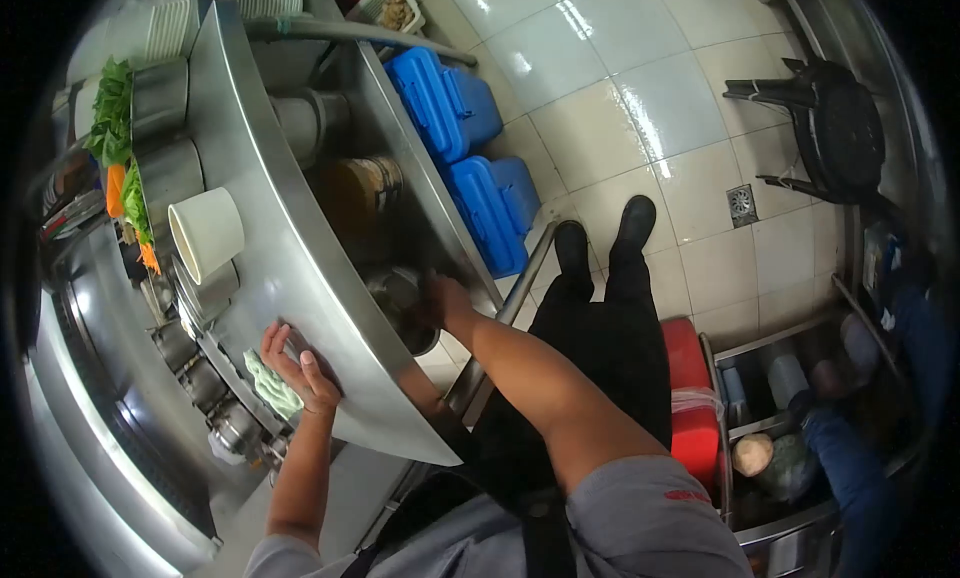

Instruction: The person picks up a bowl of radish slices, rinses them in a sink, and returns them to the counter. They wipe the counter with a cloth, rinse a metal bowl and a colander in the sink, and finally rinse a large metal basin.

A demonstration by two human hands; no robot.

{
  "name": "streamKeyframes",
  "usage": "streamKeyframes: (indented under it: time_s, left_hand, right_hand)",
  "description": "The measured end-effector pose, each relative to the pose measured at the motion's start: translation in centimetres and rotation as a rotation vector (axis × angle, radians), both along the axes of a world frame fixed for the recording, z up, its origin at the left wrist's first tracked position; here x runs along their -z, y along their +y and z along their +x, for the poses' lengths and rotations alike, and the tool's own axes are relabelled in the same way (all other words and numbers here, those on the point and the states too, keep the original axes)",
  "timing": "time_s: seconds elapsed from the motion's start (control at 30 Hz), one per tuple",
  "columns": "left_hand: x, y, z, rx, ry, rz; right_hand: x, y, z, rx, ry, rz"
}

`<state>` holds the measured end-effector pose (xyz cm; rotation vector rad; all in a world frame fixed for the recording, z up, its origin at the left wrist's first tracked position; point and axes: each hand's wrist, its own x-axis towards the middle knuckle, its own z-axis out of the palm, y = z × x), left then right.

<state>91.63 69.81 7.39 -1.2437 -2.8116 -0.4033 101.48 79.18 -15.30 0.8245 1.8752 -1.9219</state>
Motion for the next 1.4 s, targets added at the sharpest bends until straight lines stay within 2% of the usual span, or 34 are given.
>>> streamKeyframes:
  time_s: [0.13,0.2,0.37,0.43,0.47,0.53,0.6,0.67,0.7,0.77,0.87,1.13,1.2,1.4]
  left_hand:
    - [0.2,0.1,-0.1,-0.023,0.002,-0.004]
    - [0.2,-0.1,-0.1,-0.039,-0.001,-0.02]
    - [0.1,0.4,-0.2,-0.013,0.014,-0.046]
    - [0.0,0.4,-0.2,-0.012,0.012,-0.061]
    - [0.0,0.3,-0.2,-0.01,0.007,-0.075]
    - [0.2,0.2,-0.2,-0.015,0.0,-0.061]
    - [0.3,0.1,-0.3,-0.018,-0.006,-0.041]
    - [0.2,0.1,-0.3,-0.015,-0.003,-0.053]
    - [0.1,0.1,-0.4,-0.014,0.001,-0.052]
    - [0.0,0.1,-0.3,-0.02,0.001,-0.072]
    - [-0.1,0.1,-0.2,-0.027,0.008,-0.073]
    - [-0.6,-0.3,0.3,-0.107,0.124,-0.009]
    - [-0.8,-0.4,0.5,-0.107,0.138,-0.075]
    - [-0.7,-0.4,0.3,-0.091,0.118,0.022]
  right_hand:
    - [1.4,1.1,2.5,0.017,0.085,-0.025]
    - [1.0,2.5,3.7,0.178,0.163,0.089]
    - [-3.1,5.6,5.9,0.073,0.199,0.007]
    - [-4.4,4.8,6.2,0.119,0.24,0.171]
    - [-5.2,5.0,6.1,0.12,0.239,0.167]
    - [-7.1,5.7,5.9,-0.036,0.143,0.048]
    - [-7.4,4.8,5.4,0.014,0.147,0.051]
    - [-7.2,4.0,4.4,0.176,0.304,0.466]
    - [-7.6,4.0,4.0,0.177,0.308,0.467]
    - [-8.8,4.4,3.6,0.111,0.239,0.211]
    - [-9.0,5.4,3.0,0.178,0.245,0.132]
    - [-8.4,4.2,3.6,0.159,0.333,0.096]
    - [-9.1,4.1,3.6,0.122,0.34,0.113]
    - [-9.6,3.8,2.7,0.175,0.416,0.102]
